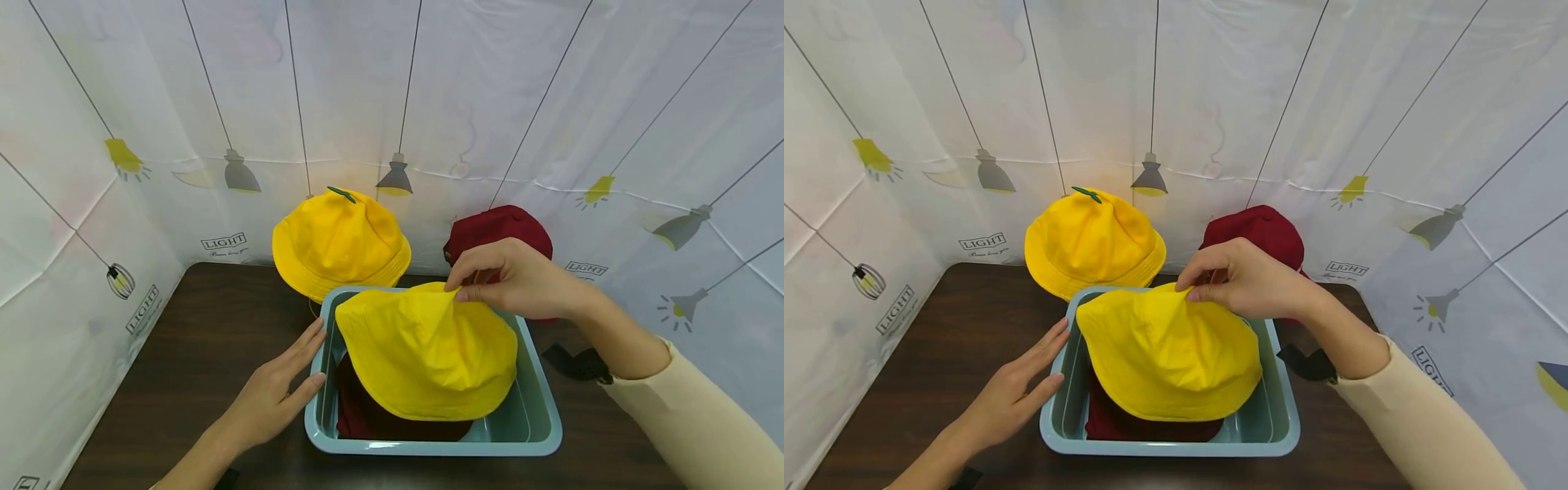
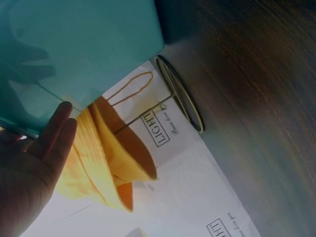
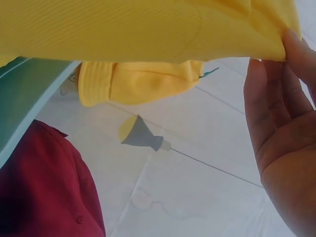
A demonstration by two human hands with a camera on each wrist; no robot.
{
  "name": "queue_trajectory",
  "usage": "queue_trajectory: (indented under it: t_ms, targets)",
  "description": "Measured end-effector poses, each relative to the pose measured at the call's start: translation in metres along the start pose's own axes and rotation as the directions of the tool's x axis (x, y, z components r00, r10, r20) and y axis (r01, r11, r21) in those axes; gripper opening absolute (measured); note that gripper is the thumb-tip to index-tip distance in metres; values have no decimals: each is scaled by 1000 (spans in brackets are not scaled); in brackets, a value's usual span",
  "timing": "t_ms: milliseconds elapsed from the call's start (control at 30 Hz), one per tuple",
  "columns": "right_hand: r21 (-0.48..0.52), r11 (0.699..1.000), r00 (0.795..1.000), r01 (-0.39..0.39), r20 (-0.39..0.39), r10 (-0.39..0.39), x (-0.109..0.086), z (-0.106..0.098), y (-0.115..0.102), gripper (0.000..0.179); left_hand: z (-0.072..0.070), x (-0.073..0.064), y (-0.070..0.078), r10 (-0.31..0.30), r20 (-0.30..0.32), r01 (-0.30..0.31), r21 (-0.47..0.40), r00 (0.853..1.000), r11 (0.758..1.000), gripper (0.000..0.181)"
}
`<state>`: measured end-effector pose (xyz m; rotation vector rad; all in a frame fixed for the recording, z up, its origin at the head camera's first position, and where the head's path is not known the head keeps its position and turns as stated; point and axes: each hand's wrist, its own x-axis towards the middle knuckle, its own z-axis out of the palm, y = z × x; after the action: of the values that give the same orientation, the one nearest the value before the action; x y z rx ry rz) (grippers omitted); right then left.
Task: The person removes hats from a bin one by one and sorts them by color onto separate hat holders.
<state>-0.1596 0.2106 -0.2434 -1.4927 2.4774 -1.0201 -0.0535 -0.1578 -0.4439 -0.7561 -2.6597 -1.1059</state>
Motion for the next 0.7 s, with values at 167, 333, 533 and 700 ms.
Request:
queue_trajectory:
  t_ms: [167,333,533,700]
  targets:
    - [-8,999,999,31,-23,-32,3,-6,-4,28,-1,0,0,-2,2,2,-4,1000,1000,61]
    - [-13,998,997,65,-47,-66,6,-13,-9,33,-1,0,0,4,2,-4,-5,1000,1000,60]
    - [-30,994,992,104,-67,-105,14,-18,-16,35,-1,0,0,-1,7,1,-10,1000,1000,60]
    - [-25,995,993,93,-76,-94,20,-22,-22,34,-1,0,0,2,6,-2,-14,1000,1000,60]
